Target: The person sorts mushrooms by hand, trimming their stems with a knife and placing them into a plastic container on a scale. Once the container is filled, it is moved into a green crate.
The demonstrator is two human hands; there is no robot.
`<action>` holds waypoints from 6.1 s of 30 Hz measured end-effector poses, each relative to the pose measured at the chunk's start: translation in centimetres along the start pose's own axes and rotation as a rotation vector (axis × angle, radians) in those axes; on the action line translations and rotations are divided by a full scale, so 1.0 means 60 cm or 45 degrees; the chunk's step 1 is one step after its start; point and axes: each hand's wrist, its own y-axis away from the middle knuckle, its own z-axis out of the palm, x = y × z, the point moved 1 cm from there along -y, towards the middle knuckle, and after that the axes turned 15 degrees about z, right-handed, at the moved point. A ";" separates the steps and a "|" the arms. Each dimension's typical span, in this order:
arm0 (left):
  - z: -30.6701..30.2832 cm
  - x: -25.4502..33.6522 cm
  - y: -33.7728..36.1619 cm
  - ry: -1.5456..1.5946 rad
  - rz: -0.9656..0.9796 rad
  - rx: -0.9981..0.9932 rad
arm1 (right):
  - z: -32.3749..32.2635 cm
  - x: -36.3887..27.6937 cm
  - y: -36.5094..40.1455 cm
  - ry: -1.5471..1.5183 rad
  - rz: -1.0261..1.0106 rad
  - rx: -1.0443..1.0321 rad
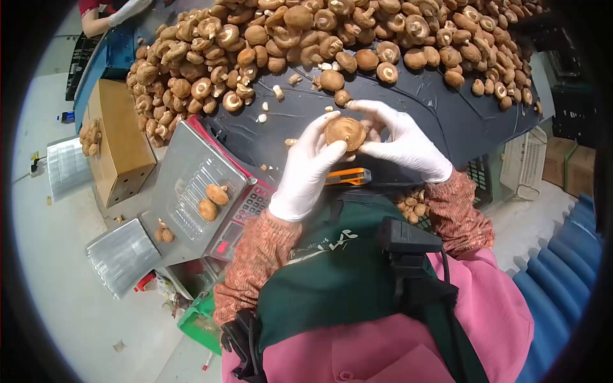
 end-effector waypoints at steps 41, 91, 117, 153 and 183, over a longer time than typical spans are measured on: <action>-0.022 -0.001 0.045 0.004 0.163 -0.074 | -0.031 0.052 -0.079 -0.862 -0.123 0.042; -0.306 0.107 0.218 -1.600 0.645 1.029 | -0.102 0.172 -0.161 0.284 -0.126 1.182; -0.074 0.079 0.113 -1.372 0.747 -0.323 | -0.021 0.090 0.128 0.792 0.231 0.061; -0.008 0.033 0.034 -1.625 0.758 -0.566 | 0.039 0.022 -0.019 -0.150 -0.013 -0.542; -0.083 -0.012 0.060 0.324 -0.018 0.065 | 0.041 0.016 -0.054 0.596 -0.699 0.823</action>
